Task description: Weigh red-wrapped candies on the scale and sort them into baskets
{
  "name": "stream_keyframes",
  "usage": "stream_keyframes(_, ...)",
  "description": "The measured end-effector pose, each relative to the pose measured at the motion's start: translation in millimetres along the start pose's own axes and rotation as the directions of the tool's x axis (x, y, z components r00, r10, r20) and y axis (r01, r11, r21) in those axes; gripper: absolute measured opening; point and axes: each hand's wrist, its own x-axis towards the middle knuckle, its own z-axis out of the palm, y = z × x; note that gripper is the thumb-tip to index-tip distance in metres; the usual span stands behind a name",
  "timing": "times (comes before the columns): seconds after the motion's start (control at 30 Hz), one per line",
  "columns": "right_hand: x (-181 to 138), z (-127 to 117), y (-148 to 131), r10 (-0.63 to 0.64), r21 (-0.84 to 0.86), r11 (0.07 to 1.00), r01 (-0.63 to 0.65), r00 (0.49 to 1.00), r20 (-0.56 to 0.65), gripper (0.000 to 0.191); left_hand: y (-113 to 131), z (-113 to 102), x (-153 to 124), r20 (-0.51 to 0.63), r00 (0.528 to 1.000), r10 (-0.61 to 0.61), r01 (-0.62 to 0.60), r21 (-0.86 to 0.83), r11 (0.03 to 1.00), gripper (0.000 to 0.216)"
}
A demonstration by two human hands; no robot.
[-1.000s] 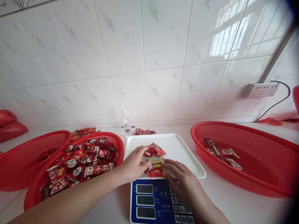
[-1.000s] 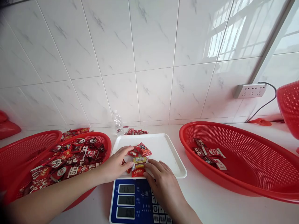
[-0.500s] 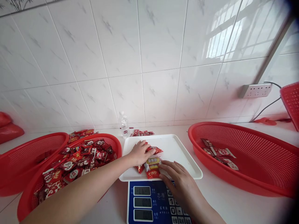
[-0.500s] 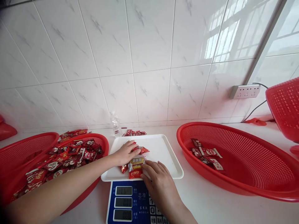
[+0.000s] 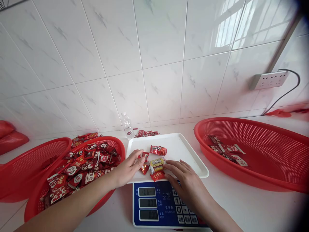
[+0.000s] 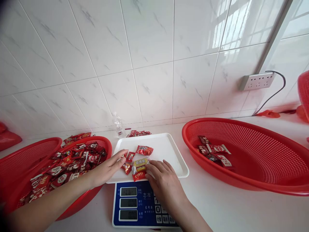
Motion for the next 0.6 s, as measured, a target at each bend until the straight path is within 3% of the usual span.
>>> stream_keyframes(0.17,-1,-1,1,0.006,0.012,1.0,-0.006,1.0,0.016,0.026,1,-3,-48,-0.162,0.976,0.146,-0.13,0.103,0.986,0.05)
stream_keyframes(0.3,-1,-5,-5,-0.019,0.027,0.999,0.018,0.999,0.046,0.023,-9,22,-71,-0.334,0.911,0.241,-0.222,0.094,0.97,0.047)
stream_keyframes(0.47,-2,-4,-14,-0.091,-0.005,0.996,0.092,0.989,0.116,0.021,-31,63,-51,-0.53,0.76,0.377,-0.308,0.217,0.926,0.044)
stream_keyframes(0.6,1,-7,-18,-0.055,-0.038,0.997,0.06,0.991,0.12,0.026,-39,68,-30,-0.576,0.72,0.387,-0.328,0.21,0.921,0.041)
